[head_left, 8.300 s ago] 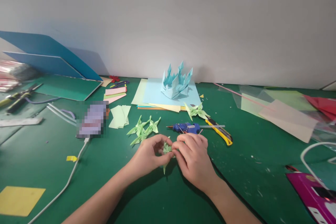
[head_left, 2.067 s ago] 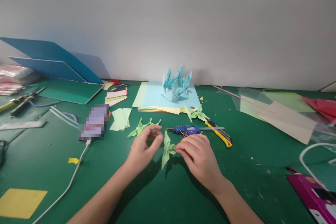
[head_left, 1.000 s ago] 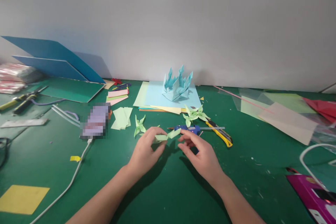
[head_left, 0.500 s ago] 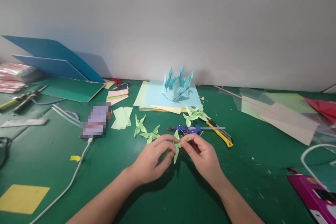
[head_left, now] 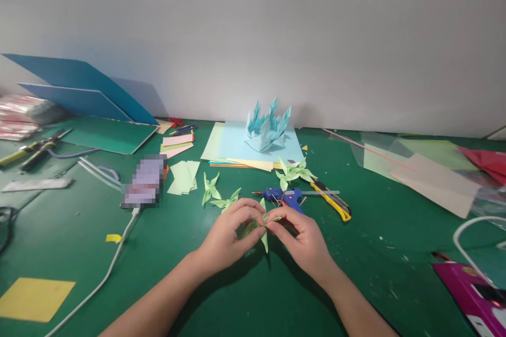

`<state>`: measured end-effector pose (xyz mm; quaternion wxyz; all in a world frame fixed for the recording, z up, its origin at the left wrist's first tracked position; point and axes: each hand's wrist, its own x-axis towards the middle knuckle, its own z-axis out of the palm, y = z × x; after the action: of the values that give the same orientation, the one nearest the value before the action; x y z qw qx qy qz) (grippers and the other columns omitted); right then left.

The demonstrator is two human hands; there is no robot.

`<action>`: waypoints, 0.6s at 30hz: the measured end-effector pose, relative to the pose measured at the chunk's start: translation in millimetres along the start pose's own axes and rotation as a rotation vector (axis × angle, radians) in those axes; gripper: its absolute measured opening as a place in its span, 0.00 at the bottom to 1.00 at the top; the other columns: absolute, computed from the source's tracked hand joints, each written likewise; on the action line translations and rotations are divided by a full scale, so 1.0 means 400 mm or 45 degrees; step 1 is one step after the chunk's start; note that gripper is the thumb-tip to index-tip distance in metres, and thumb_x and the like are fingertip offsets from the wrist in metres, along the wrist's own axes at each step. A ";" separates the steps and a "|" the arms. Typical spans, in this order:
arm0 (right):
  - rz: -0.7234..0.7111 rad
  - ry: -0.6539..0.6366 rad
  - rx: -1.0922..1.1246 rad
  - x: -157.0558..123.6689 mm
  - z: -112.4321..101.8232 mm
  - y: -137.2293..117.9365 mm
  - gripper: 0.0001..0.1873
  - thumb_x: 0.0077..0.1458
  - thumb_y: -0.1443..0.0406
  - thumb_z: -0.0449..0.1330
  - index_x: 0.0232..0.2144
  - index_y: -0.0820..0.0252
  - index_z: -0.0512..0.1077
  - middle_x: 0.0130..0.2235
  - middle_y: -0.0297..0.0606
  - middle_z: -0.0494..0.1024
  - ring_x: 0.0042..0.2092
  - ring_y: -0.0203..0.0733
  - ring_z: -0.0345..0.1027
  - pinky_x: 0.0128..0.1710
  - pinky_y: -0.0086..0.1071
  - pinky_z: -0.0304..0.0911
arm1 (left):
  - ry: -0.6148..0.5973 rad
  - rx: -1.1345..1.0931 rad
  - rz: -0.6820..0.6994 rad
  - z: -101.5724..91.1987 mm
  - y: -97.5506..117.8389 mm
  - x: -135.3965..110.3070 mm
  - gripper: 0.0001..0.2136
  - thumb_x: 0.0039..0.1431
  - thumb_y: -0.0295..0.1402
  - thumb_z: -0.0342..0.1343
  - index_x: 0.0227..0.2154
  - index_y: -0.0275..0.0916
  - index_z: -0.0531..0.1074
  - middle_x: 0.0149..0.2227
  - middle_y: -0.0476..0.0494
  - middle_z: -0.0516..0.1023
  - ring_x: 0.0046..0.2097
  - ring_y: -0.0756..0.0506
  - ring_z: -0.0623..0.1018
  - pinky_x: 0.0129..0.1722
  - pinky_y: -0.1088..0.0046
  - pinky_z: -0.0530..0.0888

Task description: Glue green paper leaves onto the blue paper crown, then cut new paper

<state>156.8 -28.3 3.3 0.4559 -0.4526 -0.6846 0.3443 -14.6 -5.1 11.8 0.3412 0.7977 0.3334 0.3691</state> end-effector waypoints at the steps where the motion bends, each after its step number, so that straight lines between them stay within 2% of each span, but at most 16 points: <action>1: -0.009 -0.005 -0.010 -0.001 -0.002 0.001 0.08 0.57 0.60 0.55 0.32 0.56 0.70 0.32 0.36 0.77 0.33 0.38 0.71 0.33 0.29 0.66 | 0.008 -0.011 -0.018 0.000 0.000 0.000 0.03 0.56 0.26 0.51 0.29 0.39 0.67 0.39 0.42 0.72 0.37 0.49 0.73 0.32 0.73 0.71; 4: 0.019 0.151 -0.158 -0.001 -0.022 0.012 0.10 0.58 0.57 0.53 0.37 0.56 0.68 0.32 0.36 0.76 0.32 0.38 0.71 0.33 0.29 0.65 | 0.070 -0.103 -0.113 0.001 -0.001 -0.002 0.03 0.55 0.26 0.52 0.28 0.39 0.67 0.41 0.40 0.73 0.40 0.47 0.74 0.34 0.72 0.71; 6: 0.115 0.280 -0.404 0.002 -0.044 0.029 0.12 0.58 0.55 0.51 0.32 0.57 0.66 0.28 0.35 0.73 0.29 0.38 0.68 0.29 0.29 0.63 | 0.122 -0.229 -0.192 0.002 -0.005 -0.003 0.02 0.56 0.28 0.52 0.28 0.38 0.67 0.42 0.38 0.73 0.41 0.46 0.74 0.36 0.70 0.72; 8: 0.265 0.298 -0.672 0.007 -0.066 0.049 0.15 0.55 0.52 0.52 0.28 0.57 0.64 0.25 0.35 0.70 0.27 0.40 0.66 0.25 0.30 0.59 | 0.158 -0.382 -0.256 0.003 -0.009 -0.005 0.02 0.56 0.30 0.52 0.29 0.38 0.67 0.43 0.38 0.72 0.40 0.47 0.74 0.37 0.69 0.73; 12: 0.492 0.144 -0.906 0.013 -0.091 0.078 0.16 0.48 0.52 0.57 0.30 0.58 0.65 0.31 0.39 0.73 0.32 0.45 0.68 0.26 0.31 0.58 | 0.230 -0.581 -0.310 0.007 -0.010 -0.004 0.05 0.55 0.33 0.55 0.28 0.38 0.66 0.43 0.38 0.72 0.37 0.48 0.74 0.38 0.68 0.74; 16: 0.562 -0.014 -0.927 0.015 -0.093 0.075 0.11 0.48 0.58 0.57 0.32 0.59 0.67 0.31 0.39 0.72 0.30 0.43 0.68 0.26 0.30 0.57 | 0.243 -0.649 -0.348 0.006 -0.002 0.001 0.06 0.53 0.31 0.57 0.27 0.38 0.65 0.48 0.38 0.70 0.35 0.49 0.75 0.40 0.66 0.73; 18: 0.578 -0.059 -0.932 0.016 -0.093 0.067 0.09 0.46 0.62 0.57 0.32 0.59 0.68 0.30 0.37 0.72 0.29 0.41 0.66 0.25 0.30 0.56 | 0.259 -0.689 -0.400 0.003 -0.003 0.003 0.06 0.51 0.30 0.57 0.26 0.38 0.64 0.46 0.40 0.70 0.33 0.51 0.74 0.37 0.68 0.73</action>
<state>198.8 -10.8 -5.5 0.1626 -0.7159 -0.6546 0.1804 -13.2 -3.9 10.8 0.5584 0.5759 0.3745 0.4651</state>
